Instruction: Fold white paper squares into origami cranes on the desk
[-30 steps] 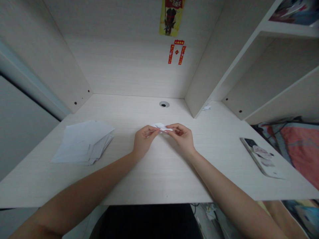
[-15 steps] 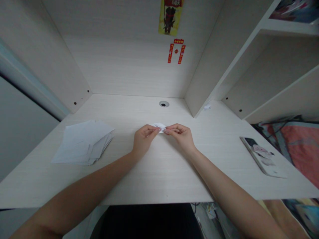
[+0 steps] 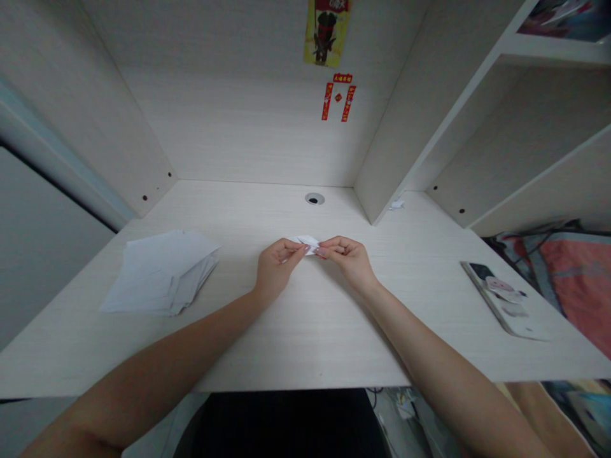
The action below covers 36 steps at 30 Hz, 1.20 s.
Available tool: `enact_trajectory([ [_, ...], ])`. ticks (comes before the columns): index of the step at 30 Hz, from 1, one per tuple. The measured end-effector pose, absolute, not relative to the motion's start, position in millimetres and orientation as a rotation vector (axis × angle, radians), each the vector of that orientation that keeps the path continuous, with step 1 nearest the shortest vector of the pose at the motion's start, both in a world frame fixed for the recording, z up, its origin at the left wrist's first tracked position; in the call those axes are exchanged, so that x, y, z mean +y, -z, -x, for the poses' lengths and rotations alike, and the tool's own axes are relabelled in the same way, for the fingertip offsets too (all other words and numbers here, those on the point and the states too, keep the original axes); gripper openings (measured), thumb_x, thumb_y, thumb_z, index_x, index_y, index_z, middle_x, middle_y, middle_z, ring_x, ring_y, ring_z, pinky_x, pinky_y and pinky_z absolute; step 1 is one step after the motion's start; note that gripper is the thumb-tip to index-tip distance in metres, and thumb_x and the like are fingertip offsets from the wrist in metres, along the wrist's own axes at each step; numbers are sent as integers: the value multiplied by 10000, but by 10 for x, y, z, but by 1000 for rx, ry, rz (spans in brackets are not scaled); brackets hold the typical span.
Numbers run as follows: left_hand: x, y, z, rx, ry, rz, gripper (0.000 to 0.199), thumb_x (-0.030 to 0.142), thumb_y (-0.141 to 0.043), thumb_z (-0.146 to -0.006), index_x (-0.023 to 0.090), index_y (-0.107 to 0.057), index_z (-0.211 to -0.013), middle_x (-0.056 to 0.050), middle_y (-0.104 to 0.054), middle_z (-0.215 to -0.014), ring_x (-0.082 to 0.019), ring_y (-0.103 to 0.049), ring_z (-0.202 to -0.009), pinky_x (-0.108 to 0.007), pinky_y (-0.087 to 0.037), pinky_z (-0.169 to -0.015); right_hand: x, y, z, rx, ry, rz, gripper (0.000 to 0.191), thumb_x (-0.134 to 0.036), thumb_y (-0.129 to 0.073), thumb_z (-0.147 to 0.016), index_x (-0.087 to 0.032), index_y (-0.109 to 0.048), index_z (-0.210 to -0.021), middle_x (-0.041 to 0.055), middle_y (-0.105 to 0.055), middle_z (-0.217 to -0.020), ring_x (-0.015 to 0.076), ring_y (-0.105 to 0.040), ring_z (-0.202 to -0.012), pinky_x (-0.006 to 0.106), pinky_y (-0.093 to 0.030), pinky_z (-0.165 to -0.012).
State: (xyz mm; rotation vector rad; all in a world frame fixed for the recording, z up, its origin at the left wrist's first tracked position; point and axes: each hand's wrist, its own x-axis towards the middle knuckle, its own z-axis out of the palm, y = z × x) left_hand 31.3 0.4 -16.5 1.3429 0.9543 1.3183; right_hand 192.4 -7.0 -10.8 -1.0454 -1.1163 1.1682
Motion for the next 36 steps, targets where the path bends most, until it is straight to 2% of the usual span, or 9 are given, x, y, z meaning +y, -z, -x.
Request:
enact_trajectory([
  [5, 16, 159, -313, 978, -1310, -1321, 200, 333, -695, -687, 158, -644, -769, -43, -698, -815, -156, -651, -764, -281, -496, -752, -81, 96, -1914, -1139, -1180, 1032, 254, -326, -780, -585, -179, -678, -766, 6, -694, -641, 124, -624, -591, 255, -478, -630],
  [12, 17, 140, -308, 980, -1318, -1305, 220, 339, -704, -672, 159, -637, -778, -55, -702, -838, -174, -661, -794, -306, -506, -779, -131, 107, -1822, -1092, -1163, 1035, 458, -332, -797, -546, -213, -618, -951, 6, -714, -746, 153, -647, -657, 277, -497, -657],
  [21, 12, 164, -315, 961, -1311, -1294, 193, 315, -710, -664, 162, -620, -739, -46, -705, -818, -167, -663, -779, -302, -507, -772, -121, 167, -1793, -986, -1192, 1034, 417, -359, -797, -528, -206, -630, -878, -16, -692, -661, 138, -629, -601, 280, -497, -651],
  [30, 4, 143, -305, 979, -1277, -1323, 192, 328, -686, -691, 164, -599, -736, -41, -705, -786, -163, -662, -743, -270, -500, -702, -135, 97, -1780, -979, -1212, 1041, 359, -349, -796, -536, -194, -635, -818, -33, -651, -563, 118, -593, -522, 252, -472, -593],
  [33, -5, 130, -306, 971, -1270, -1303, 260, 324, -695, -683, 186, -549, -848, -15, -695, -710, -158, -662, -672, -253, -498, -635, -129, 110, -1783, -991, -1197, 1050, 361, -362, -794, -532, -196, -634, -810, -37, -641, -554, 117, -585, -515, 251, -468, -581],
  [36, -13, 122, -307, 950, -1273, -1278, 411, 296, -715, -662, 218, -470, -982, 1, -701, -727, -160, -672, -685, -253, -505, -649, -115, 142, -1792, -988, -1180, 1049, 374, -370, -792, -531, -196, -629, -819, -32, -645, -573, 119, -586, -526, 252, -468, -576],
])
